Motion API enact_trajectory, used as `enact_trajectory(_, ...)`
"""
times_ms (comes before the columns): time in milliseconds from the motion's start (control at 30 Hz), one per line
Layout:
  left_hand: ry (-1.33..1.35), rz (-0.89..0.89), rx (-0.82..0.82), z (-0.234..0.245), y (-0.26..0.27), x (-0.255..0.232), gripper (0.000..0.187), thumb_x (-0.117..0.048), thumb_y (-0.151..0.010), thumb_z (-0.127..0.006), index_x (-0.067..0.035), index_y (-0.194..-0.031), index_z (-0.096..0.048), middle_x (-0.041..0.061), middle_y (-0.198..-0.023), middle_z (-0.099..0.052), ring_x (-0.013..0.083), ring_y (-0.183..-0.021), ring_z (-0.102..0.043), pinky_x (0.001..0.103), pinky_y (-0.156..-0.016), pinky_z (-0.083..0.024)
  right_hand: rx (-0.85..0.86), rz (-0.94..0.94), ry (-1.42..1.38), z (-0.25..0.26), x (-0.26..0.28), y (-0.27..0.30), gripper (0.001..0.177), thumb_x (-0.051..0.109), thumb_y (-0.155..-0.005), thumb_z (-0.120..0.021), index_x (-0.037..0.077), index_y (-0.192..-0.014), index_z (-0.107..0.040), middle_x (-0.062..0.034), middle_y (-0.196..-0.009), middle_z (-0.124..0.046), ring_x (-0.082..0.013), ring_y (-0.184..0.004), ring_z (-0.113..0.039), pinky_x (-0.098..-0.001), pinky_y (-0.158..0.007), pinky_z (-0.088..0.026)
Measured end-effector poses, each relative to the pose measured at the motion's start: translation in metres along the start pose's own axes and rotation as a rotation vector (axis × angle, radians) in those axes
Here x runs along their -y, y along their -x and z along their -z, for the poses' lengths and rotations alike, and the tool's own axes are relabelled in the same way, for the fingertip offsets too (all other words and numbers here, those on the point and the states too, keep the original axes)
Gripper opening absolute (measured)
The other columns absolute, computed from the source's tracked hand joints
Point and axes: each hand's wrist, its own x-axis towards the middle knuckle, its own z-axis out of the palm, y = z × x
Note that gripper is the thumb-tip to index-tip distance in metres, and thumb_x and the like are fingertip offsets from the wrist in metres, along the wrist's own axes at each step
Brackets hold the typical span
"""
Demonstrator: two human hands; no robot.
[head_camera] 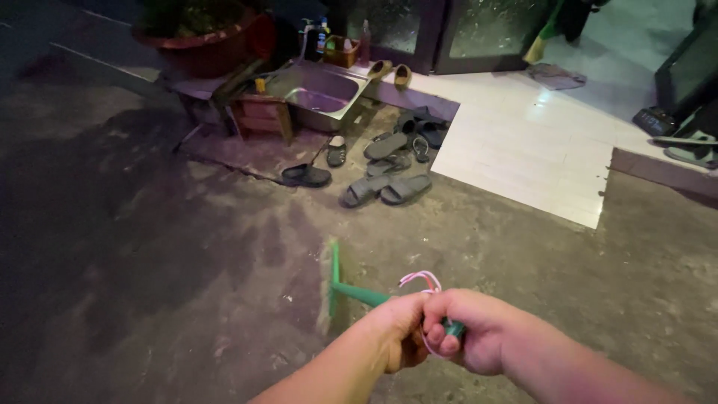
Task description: The recorder uses a green plastic broom to sweep dirt on an outdoor concrete floor.
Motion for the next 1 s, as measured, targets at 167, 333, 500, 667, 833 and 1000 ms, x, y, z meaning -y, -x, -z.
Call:
enact_trajectory(167,-0.013,-0.021,0.080,-0.013,0.022,-0.013,0.019,-0.031,-0.092,-0.066,-0.019,-0.078,-0.062,-0.007,-0.065,-0.064,0.0031,-0.047,-0.058,0.015,-0.042,-0.046,-0.107,0.068,0.058,-0.017,0.009,0.033,0.018,-0.009,-0.074,-0.057,0.005,-0.085,-0.055,-0.0042,-0.068,-0.056,-0.0101,-0.050,-0.052,-0.0197,-0.038,-0.035)
enact_trajectory(333,-0.102,0.004,0.253,-0.032,0.027,-0.011,0.017,-0.034,-0.095,-0.064,-0.022,-0.082,-0.063,-0.010,-0.068,-0.065,0.0011,-0.049,-0.057,0.013,-0.045,-0.045,-0.258,0.156,0.031,-0.018,0.000,0.061,0.017,-0.009,-0.076,-0.057,0.004,-0.087,-0.058,-0.0052,-0.067,-0.056,-0.0112,-0.049,-0.051,-0.0204,-0.038,-0.034)
enact_trajectory(500,-0.024,0.135,0.447,-0.039,-0.021,0.016,0.020,-0.033,-0.096,-0.068,-0.021,-0.081,-0.064,-0.009,-0.067,-0.064,0.0020,-0.045,-0.055,0.016,-0.042,-0.048,-0.255,0.141,-0.031,0.011,-0.013,0.061,0.014,-0.013,-0.077,-0.053,-0.002,-0.084,-0.060,-0.0067,-0.063,-0.057,-0.0122,-0.047,-0.051,-0.0221,-0.039,-0.039)
enact_trajectory(667,0.084,0.224,0.424,0.012,-0.052,0.051,0.026,-0.034,-0.097,-0.069,-0.015,-0.080,-0.062,-0.001,-0.066,-0.064,0.0114,-0.047,-0.060,0.020,-0.043,-0.050,-0.191,0.154,-0.072,0.014,-0.034,0.060,0.005,-0.007,-0.079,-0.059,-0.003,-0.081,-0.059,-0.0091,-0.060,-0.057,-0.0159,-0.047,-0.052,-0.0257,-0.042,-0.041)
enact_trajectory(833,0.136,0.105,0.350,0.066,-0.100,0.114,0.024,-0.029,-0.097,-0.070,-0.015,-0.079,-0.061,-0.001,-0.066,-0.064,0.0118,-0.047,-0.059,0.022,-0.042,-0.049,0.114,0.022,0.089,0.010,-0.044,0.024,0.009,0.000,-0.083,-0.066,-0.002,-0.080,-0.057,-0.0097,-0.062,-0.059,-0.0185,-0.055,-0.057,-0.0285,-0.050,-0.046)
enact_trajectory(1000,0.187,-0.027,0.274,0.119,-0.100,0.091,0.023,-0.024,-0.097,-0.071,-0.015,-0.079,-0.060,-0.001,-0.066,-0.064,0.0121,-0.048,-0.059,0.023,-0.041,-0.049,0.223,0.257,-0.084,-0.050,-0.036,0.067,0.010,0.003,-0.085,-0.062,-0.007,-0.087,-0.059,-0.0133,-0.072,-0.062,-0.0188,-0.064,-0.063,-0.0275,-0.057,-0.052)
